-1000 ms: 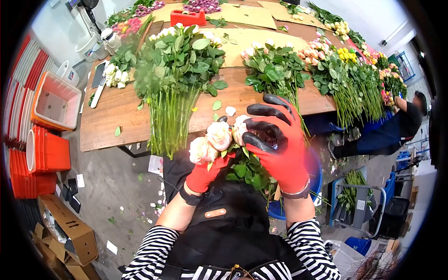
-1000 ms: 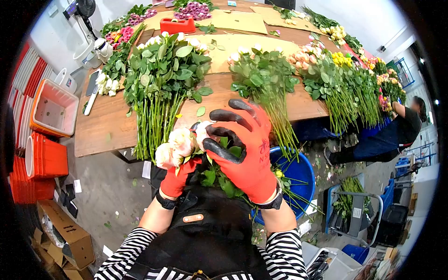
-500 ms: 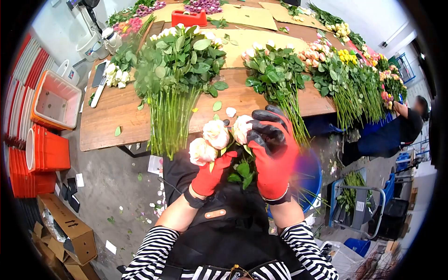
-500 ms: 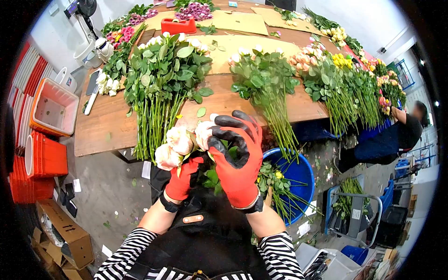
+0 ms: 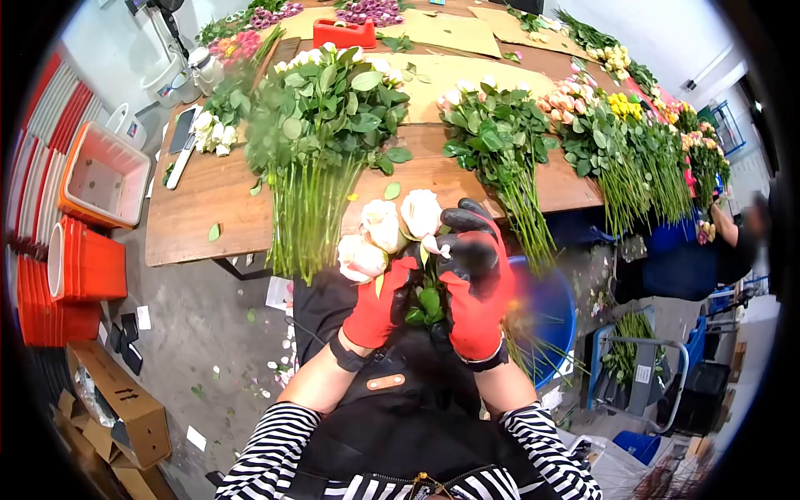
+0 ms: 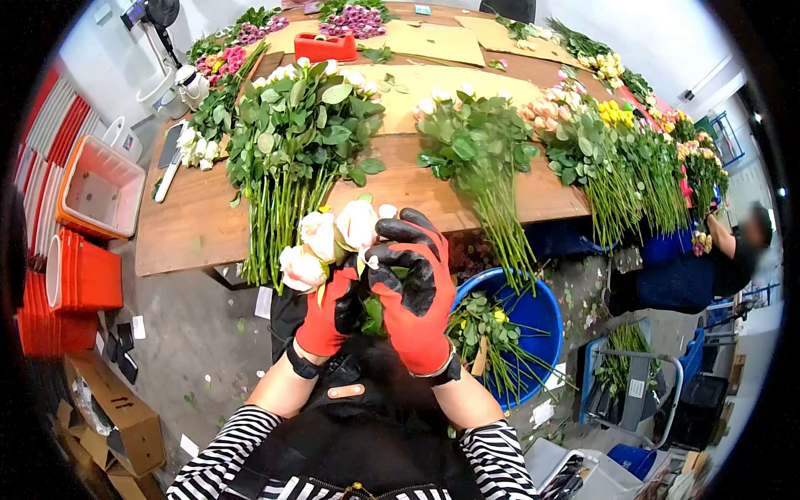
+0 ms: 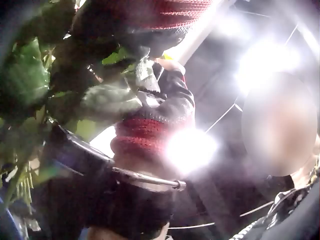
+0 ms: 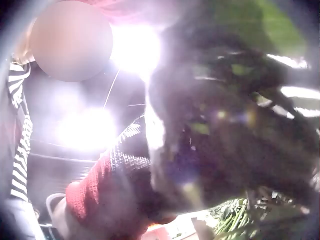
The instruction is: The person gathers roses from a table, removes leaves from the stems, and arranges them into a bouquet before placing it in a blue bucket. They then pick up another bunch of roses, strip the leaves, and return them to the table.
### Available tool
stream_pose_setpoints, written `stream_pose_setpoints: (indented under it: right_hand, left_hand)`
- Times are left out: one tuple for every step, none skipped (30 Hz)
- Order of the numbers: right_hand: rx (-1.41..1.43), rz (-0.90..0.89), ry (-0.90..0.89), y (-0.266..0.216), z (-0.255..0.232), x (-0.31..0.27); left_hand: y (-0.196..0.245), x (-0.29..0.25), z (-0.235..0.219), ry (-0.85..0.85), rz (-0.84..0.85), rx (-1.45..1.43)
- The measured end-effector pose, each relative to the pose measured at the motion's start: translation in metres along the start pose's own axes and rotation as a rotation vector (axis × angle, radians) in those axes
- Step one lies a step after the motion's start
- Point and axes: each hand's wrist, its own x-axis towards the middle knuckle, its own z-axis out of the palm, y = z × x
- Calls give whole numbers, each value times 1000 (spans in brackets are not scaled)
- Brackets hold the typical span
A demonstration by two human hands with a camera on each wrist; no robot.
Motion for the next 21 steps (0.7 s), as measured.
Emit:
stream_pose_setpoints:
  right_hand:
    - [39,18,-11,1,0,0]
    - [86,35,-25,3,-1,0]
    - [132,53,-39,7,-2,0]
    - [179,71,-53,10,-3,0]
    - [232,118,-68,13,-5,-1]
    - [285,165,-83,15,-8,-2]
    - [338,212,-99,16,-11,-3]
    - [277,192,-119,15,-15,-1]
    - [473,408,-26,0,-13,-1]
    - [484,398,-53,7,-21,0]
    - [317,262,-25,14,-30,2]
    - [130,134,25,21,-38,4]
    - [-55,21,95,28,-46,5]
    - [-199,-76,111,30,-51,6]
    - [-217,-40,140,26,-52,6]
    - [-234,-4,168,22,-53,6]
    - [-184,41,176,22,-53,2]
    - [-133,86,186,22,-54,-3]
    - [-68,137,176,19,-53,-2]
    - [-3,189,169,16,-52,-1]
    - [7,195,164,17,-52,-2]
  left_hand:
    - [-1,1,0,-8,1,-21]
    - [-3,2,1,-16,3,-42]
    - [-3,3,1,-8,-22,-89]
    - [-3,4,1,0,-48,-136]
    - [-3,7,2,8,-73,-183]
    - [29,36,-18,-40,-75,-333]
    - [17,35,-17,-74,-6,-280]
    - [10,28,-13,-35,-61,-255]
    - [4,21,-9,4,-114,-228]
    - [-1,17,-6,46,-57,-165]
    - [-6,14,-3,88,-1,-102]
    - [-7,11,-3,130,52,-38]
    - [-1,8,0,131,-68,-178]
    - [3,10,0,114,-131,-271]
    - [2,8,3,90,-130,-251]
    - [1,6,6,67,-128,-230]
    - [0,5,9,44,-126,-209]
    - [0,9,13,77,-72,-166]
    - [-15,-4,29,36,-94,-147]
    - [-30,-16,44,-4,-115,-128]
    - [-17,-6,33,32,-53,-127]
